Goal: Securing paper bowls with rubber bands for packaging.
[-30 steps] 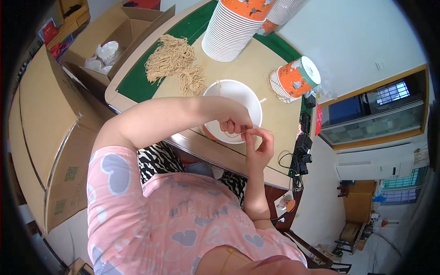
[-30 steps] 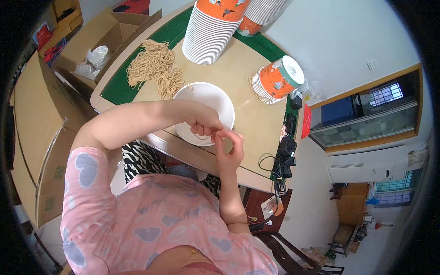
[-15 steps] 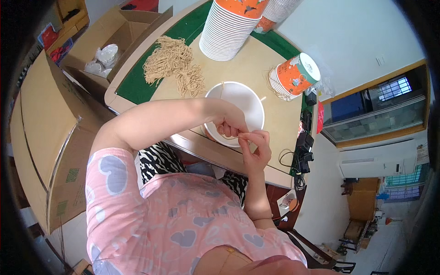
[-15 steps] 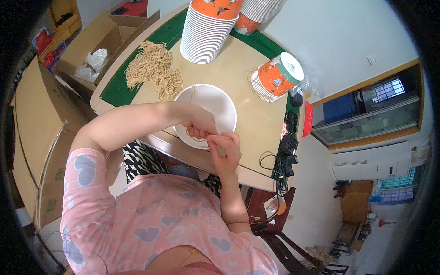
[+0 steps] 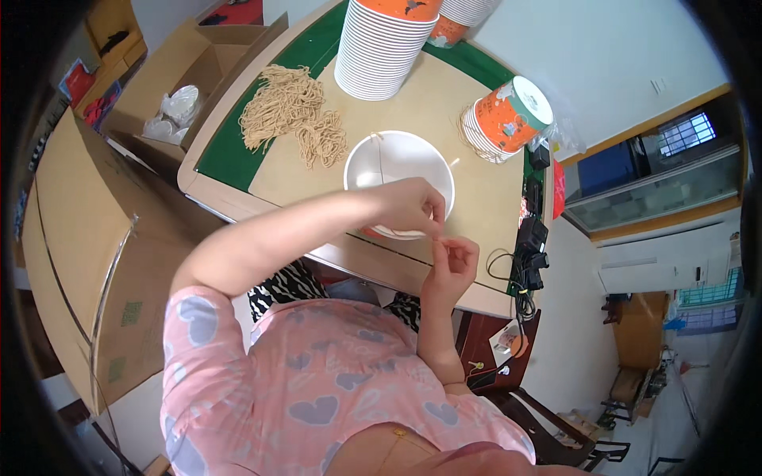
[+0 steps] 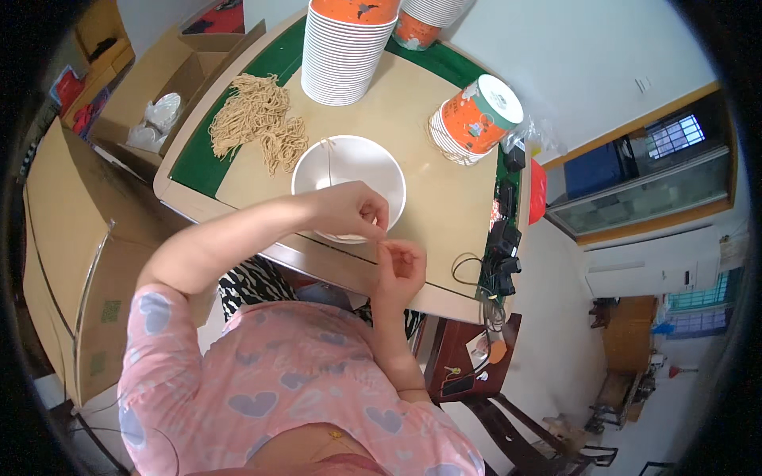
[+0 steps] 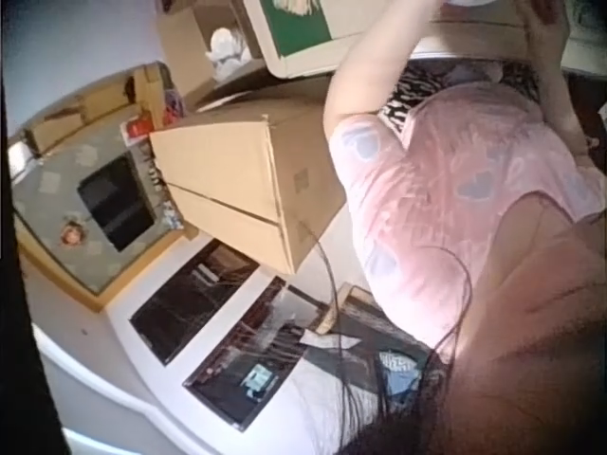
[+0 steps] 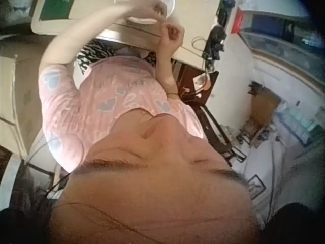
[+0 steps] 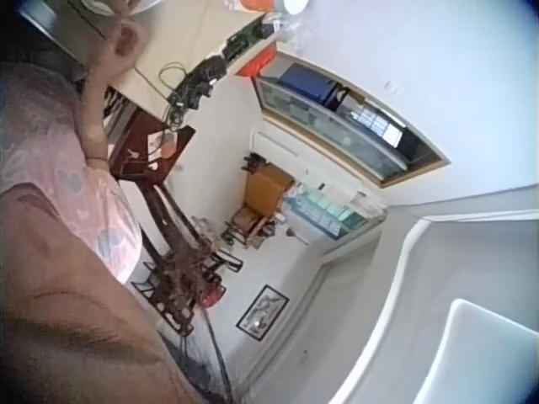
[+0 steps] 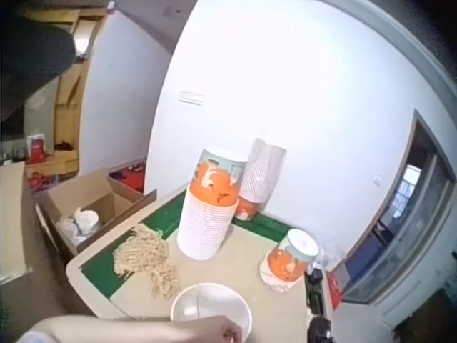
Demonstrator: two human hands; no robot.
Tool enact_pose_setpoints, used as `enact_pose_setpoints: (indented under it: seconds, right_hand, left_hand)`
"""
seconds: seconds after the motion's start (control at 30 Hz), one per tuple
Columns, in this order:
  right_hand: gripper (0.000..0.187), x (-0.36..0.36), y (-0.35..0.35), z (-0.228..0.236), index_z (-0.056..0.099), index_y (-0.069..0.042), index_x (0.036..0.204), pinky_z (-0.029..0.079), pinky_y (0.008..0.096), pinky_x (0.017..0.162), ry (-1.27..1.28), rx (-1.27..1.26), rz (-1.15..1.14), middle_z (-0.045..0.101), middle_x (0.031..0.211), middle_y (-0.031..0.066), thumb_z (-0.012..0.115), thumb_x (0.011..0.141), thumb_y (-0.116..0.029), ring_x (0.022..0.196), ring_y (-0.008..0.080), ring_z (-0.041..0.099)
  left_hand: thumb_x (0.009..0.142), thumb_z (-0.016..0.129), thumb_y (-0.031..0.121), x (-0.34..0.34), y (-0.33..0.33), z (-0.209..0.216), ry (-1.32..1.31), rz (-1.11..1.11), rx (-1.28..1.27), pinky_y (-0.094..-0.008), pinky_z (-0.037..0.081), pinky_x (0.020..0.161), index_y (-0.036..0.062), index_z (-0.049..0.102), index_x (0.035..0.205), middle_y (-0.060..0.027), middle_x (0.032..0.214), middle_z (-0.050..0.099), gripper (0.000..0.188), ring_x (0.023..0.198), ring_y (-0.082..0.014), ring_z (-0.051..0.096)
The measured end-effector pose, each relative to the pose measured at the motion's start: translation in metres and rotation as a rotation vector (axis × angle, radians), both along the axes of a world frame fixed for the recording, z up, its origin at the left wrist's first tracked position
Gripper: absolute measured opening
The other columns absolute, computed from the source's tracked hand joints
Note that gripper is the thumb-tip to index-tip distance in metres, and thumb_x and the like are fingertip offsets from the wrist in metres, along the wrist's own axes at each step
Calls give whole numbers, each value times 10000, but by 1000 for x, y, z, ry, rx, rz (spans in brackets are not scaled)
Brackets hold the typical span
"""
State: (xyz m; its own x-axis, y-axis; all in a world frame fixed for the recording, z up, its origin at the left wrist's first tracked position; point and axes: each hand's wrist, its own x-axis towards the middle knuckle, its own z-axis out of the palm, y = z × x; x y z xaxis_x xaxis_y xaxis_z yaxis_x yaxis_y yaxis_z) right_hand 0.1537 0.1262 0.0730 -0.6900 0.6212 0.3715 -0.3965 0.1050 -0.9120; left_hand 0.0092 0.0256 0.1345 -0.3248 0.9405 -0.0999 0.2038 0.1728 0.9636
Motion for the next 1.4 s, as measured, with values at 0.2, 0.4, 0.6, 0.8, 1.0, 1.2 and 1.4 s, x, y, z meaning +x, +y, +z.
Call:
enact_pose_setpoints:
  seconds: [0.2, 0.4, 0.6, 0.8, 1.0, 1.2, 1.4]
  right_hand:
    - [261, 1, 0, 10, 468, -46, 1065, 468, 266, 774, 25, -540, 139, 613, 909, 77, 569, 852, 66, 858, 154, 588]
    - [314, 3, 5, 11, 456, -41, 1127, 480, 281, 814, -94, -439, 171, 652, 938, 109, 564, 853, 67, 882, 166, 619]
    - [400, 8, 6, 16, 441, -16, 1196, 491, 261, 797, -158, -256, 212, 667, 998, 138, 591, 835, 70, 886, 155, 631]
    - [401, 8, 12, 18, 480, -14, 1183, 477, 221, 748, -196, -45, 134, 680, 938, 121, 622, 818, 71, 848, 127, 628]
    - [371, 4, 10, 20, 460, -25, 1153, 459, 197, 716, -207, -17, 144, 673, 906, 115, 605, 827, 78, 832, 119, 619]
    - [370, 2, 10, 23, 420, -45, 1151, 459, 209, 731, -218, -65, 159, 659, 914, 119, 570, 842, 92, 845, 132, 617]
    - [414, 3, 9, 29, 409, -41, 1176, 470, 229, 772, -251, -71, 170, 653, 937, 131, 579, 828, 102, 860, 144, 616]
  left_hand:
    - [808, 612, 221, 50, -20, -6, 698, 225, 242, -368, 462, 549, 128, 639, 901, -57, 670, 588, 135, 629, -261, 602]
    - [779, 632, 133, 60, -27, -7, 753, 332, 292, -368, 465, 550, 96, 614, 827, -60, 696, 595, 64, 642, -255, 608]
    - [788, 643, 138, 58, -29, -8, 548, 424, 301, -341, 479, 570, 74, 640, 821, -78, 721, 633, 72, 657, -244, 628]
    - [796, 644, 146, 56, -31, -8, 504, 413, 266, -330, 472, 564, 73, 652, 845, -83, 702, 631, 89, 636, -228, 620]
    - [788, 659, 116, 53, -31, -7, 460, 466, 278, -309, 430, 516, 64, 641, 861, -71, 633, 563, 91, 553, -196, 556]
    - [791, 658, 121, 50, -30, -8, 464, 466, 263, -316, 419, 521, 72, 629, 842, -60, 650, 541, 76, 569, -193, 540]
    - [790, 662, 131, 50, -29, -8, 452, 484, 267, -322, 423, 524, 75, 625, 842, -58, 652, 539, 85, 571, -200, 541]
